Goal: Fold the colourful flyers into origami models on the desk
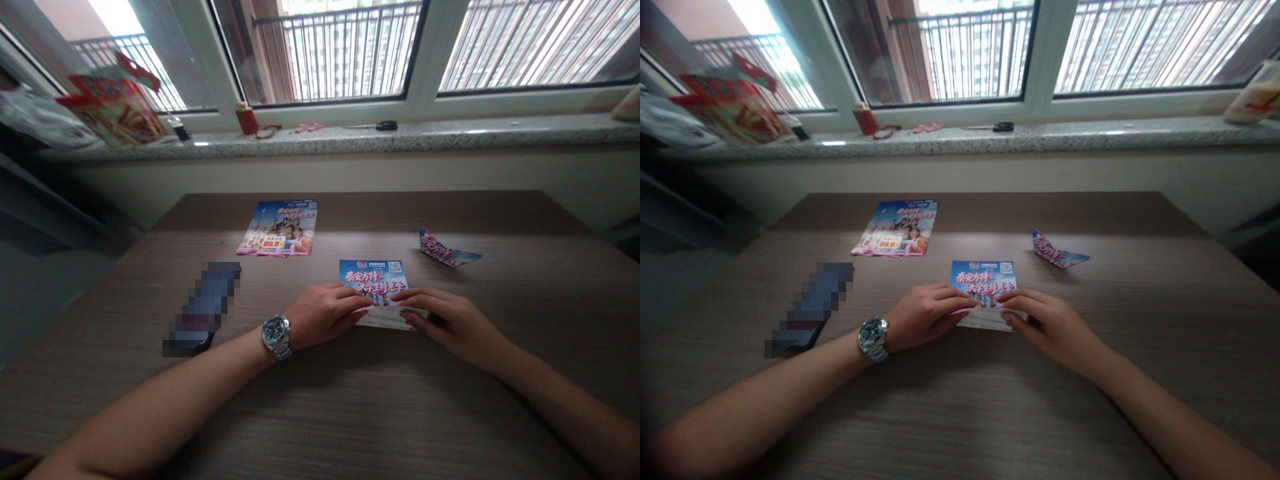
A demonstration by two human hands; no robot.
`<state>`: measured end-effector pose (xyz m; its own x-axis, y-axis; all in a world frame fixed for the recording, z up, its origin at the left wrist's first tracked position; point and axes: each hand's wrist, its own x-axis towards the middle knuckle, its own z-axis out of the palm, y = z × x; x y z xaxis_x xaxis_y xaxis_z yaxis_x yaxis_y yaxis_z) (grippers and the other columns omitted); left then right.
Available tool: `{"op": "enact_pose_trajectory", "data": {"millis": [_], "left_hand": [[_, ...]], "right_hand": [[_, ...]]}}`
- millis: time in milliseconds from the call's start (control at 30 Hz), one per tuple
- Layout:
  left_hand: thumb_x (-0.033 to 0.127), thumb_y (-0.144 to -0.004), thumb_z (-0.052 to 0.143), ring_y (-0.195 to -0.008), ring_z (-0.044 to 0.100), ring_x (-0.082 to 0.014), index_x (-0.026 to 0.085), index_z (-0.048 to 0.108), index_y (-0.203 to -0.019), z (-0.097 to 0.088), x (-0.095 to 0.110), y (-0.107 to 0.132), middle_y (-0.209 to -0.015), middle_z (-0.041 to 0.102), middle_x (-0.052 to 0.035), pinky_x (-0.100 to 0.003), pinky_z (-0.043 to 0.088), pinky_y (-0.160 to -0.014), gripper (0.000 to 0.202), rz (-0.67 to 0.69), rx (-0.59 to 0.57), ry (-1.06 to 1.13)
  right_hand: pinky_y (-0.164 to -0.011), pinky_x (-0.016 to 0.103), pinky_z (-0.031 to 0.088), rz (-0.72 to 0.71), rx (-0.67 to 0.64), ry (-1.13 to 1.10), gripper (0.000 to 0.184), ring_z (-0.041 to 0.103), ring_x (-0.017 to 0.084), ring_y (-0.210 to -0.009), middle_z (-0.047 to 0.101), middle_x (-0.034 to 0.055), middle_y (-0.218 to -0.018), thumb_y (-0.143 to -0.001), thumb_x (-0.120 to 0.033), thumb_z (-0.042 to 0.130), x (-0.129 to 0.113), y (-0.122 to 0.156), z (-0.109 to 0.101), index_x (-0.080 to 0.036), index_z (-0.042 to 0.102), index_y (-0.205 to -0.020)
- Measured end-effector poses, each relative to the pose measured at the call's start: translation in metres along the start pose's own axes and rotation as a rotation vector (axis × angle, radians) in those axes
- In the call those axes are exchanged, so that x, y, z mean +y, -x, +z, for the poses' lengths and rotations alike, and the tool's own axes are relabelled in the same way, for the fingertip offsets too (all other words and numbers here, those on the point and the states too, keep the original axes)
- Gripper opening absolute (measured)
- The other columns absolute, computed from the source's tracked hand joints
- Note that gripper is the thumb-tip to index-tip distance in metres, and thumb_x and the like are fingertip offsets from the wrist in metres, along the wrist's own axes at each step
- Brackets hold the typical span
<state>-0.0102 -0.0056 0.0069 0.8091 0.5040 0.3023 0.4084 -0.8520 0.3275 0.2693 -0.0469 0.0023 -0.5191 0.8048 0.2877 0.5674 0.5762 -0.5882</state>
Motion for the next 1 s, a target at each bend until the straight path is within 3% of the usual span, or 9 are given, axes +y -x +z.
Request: {"op": "enact_pose_trajectory", "data": {"millis": [200,367,567,767,1000], "left_hand": [[0.028,-0.104,0.042,-0.104,0.066,-0.0176,0.019,0.062,-0.124,0.004,-0.001,-0.002,-0.117,0.069,-0.0083,-0.032,0.056,-0.090,0.029,-0.058,0.052,0.071],[0.029,-0.101,0.050,-0.115,0.061,-0.0222,0.022,0.060,-0.126,0.008,-0.004,-0.005,-0.129,0.062,-0.0097,-0.041,0.053,-0.098,0.028,-0.119,0.082,0.014],[0.038,-0.095,0.060,-0.137,0.046,-0.0287,0.019,0.053,-0.137,0.013,-0.009,-0.003,-0.147,0.049,-0.0142,-0.050,0.041,-0.114,0.047,-0.232,0.046,-0.046],[0.038,-0.094,0.060,-0.129,0.052,-0.0282,0.019,0.054,-0.136,0.014,-0.009,-0.003,-0.141,0.055,-0.0116,-0.048,0.044,-0.112,0.046,-0.211,0.041,-0.057],[0.034,-0.095,0.060,-0.118,0.057,-0.0252,0.022,0.054,-0.136,0.010,-0.007,-0.004,-0.131,0.059,-0.0101,-0.044,0.050,-0.103,0.044,-0.185,0.016,-0.015]], "right_hand": [[-0.080,0.035,0.058,0.050,0.048,0.002,0.017,0.071,0.022,-0.092,0.074,0.0077,-0.106,-0.098,-0.031,0.053,0.000,-0.005,0.003,-0.024,0.067,-0.103],[-0.084,0.037,0.056,0.082,0.066,0.016,0.014,0.069,0.023,-0.095,0.072,0.0080,-0.106,-0.097,-0.030,0.056,0.005,-0.008,0.007,-0.024,0.066,-0.103],[-0.079,0.035,0.056,0.063,0.077,0.034,0.011,0.068,0.022,-0.092,0.070,0.0091,-0.104,-0.095,-0.028,0.058,0.005,-0.011,0.010,-0.022,0.066,-0.100],[-0.086,0.041,0.055,0.017,0.095,0.126,0.013,0.065,0.025,-0.099,0.069,0.0099,-0.109,-0.092,-0.029,0.062,0.013,-0.011,0.014,-0.024,0.068,-0.103],[-0.092,0.051,0.051,0.083,0.101,0.287,0.042,0.057,0.032,-0.108,0.061,0.0148,-0.118,-0.088,-0.038,0.066,0.023,-0.006,0.015,-0.021,0.064,-0.126]]}}
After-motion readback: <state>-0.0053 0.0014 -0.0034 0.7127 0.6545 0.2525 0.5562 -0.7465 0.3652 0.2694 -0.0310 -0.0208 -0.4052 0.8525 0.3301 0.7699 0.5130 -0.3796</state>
